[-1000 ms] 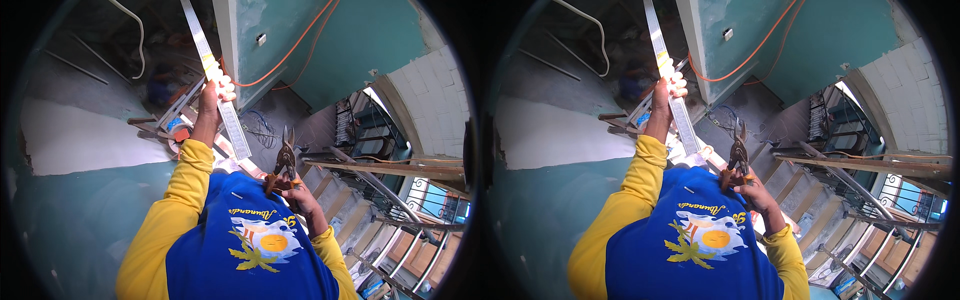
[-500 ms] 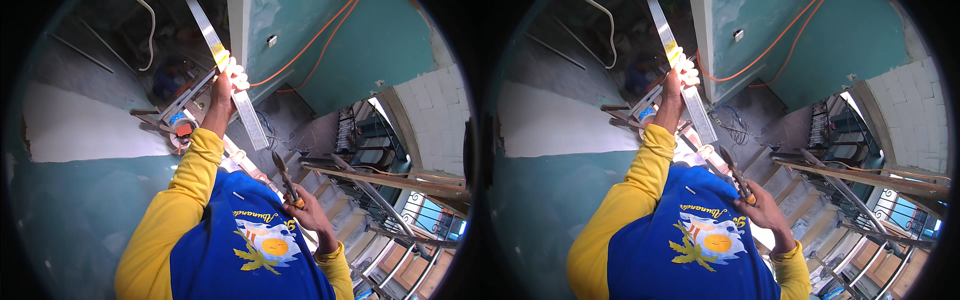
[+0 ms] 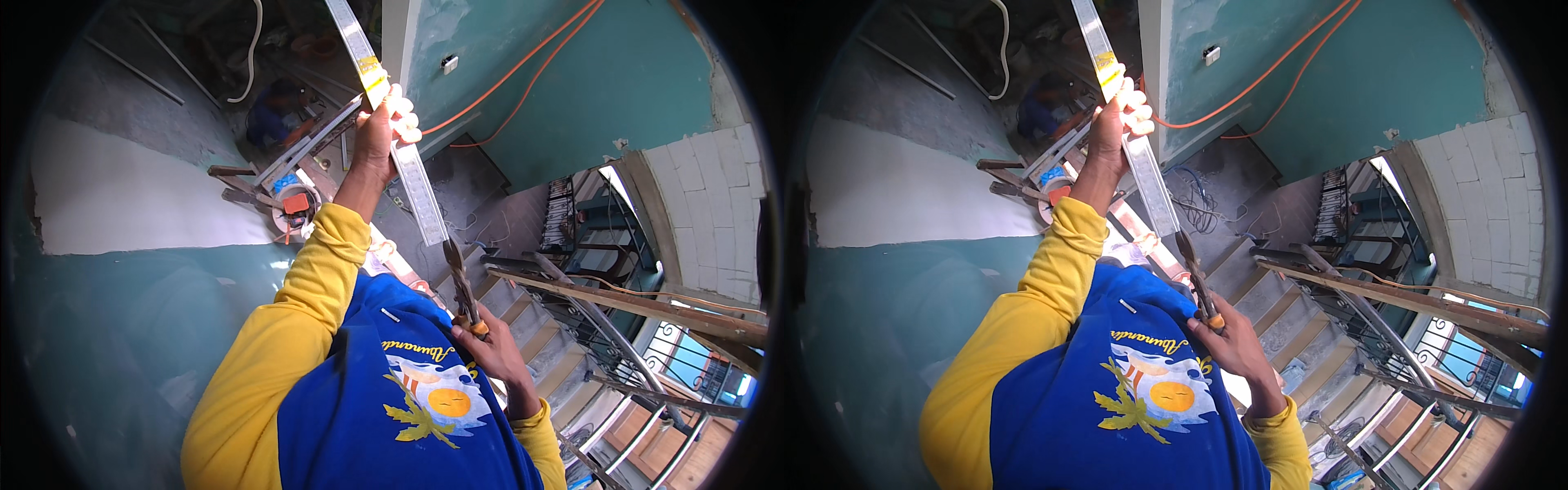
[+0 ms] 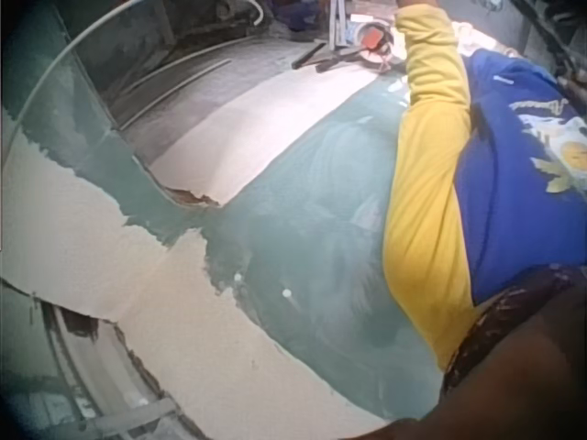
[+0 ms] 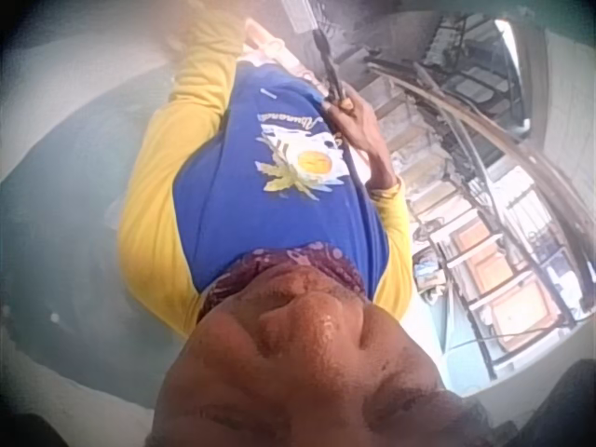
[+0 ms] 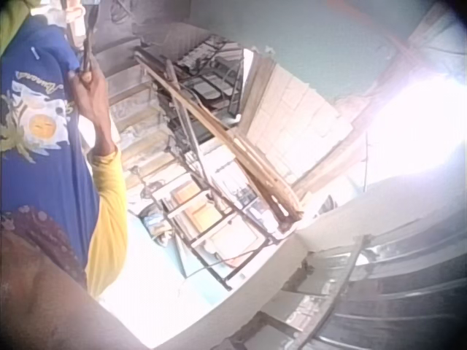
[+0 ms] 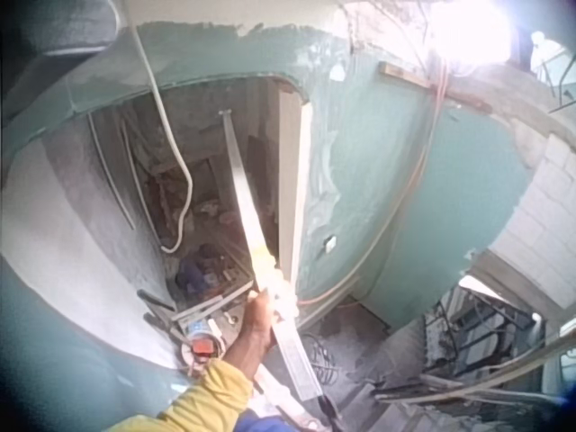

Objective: The person holds a long metal profile and uses tin snips to cut it into shorter pieces. The person repeatedly positions the snips along the profile and makes cuts while standing on a staircase in a construction area.

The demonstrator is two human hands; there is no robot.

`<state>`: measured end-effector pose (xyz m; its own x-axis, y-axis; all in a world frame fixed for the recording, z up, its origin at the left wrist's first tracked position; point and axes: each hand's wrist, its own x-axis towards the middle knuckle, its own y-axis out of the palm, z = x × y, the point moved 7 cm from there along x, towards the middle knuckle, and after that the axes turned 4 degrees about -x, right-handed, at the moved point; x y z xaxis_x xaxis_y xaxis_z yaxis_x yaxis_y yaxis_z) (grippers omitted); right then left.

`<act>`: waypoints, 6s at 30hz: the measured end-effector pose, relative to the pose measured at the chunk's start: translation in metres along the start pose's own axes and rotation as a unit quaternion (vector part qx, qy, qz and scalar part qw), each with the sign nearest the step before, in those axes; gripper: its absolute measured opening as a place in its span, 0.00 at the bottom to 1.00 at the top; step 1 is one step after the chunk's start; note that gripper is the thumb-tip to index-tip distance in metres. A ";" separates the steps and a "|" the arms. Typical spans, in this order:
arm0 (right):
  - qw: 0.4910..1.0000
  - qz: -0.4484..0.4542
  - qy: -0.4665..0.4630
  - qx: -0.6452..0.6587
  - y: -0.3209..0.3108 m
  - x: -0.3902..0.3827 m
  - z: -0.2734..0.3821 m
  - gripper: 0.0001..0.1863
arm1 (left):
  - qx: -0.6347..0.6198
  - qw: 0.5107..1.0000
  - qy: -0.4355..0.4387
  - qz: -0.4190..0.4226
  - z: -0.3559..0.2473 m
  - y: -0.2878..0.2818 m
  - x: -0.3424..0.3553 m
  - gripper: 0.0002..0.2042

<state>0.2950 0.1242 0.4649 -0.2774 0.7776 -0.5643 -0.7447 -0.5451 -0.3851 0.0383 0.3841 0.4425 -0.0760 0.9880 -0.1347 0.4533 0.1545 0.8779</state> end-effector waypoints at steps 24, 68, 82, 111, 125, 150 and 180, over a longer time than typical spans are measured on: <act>0.998 0.000 0.057 0.036 0.006 0.005 0.003 0.27 | -0.003 0.999 0.005 0.039 -0.003 0.009 -0.003 0.07; 0.960 -0.241 -0.102 -0.100 0.007 0.017 -0.012 0.14 | 0.056 0.997 0.049 -0.027 -0.011 0.018 -0.002 0.10; 0.998 -0.011 0.037 0.047 0.012 0.006 -0.057 0.32 | 0.135 0.977 0.105 -0.124 -0.022 -0.022 0.026 0.26; 0.998 0.035 0.014 0.048 -0.006 0.029 -0.003 0.18 | 0.070 0.994 0.075 0.024 -0.020 -0.004 0.026 0.35; 0.999 0.018 0.026 0.027 -0.005 0.034 -0.015 0.26 | 0.096 0.991 0.084 0.036 -0.019 -0.002 0.024 0.34; 0.997 -0.019 0.008 0.079 0.002 0.036 -0.024 0.20 | 0.095 0.991 0.087 0.046 -0.010 0.005 0.029 0.33; 0.998 -0.025 -0.028 0.041 -0.002 0.049 -0.025 0.25 | 0.107 0.989 0.100 0.033 -0.013 0.009 0.025 0.33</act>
<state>0.2986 0.1554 0.4200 -0.2700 0.8205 -0.5039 -0.8051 -0.4794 -0.3493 0.0288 0.4100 0.4526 -0.2047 0.9783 0.0326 0.6387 0.1083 0.7618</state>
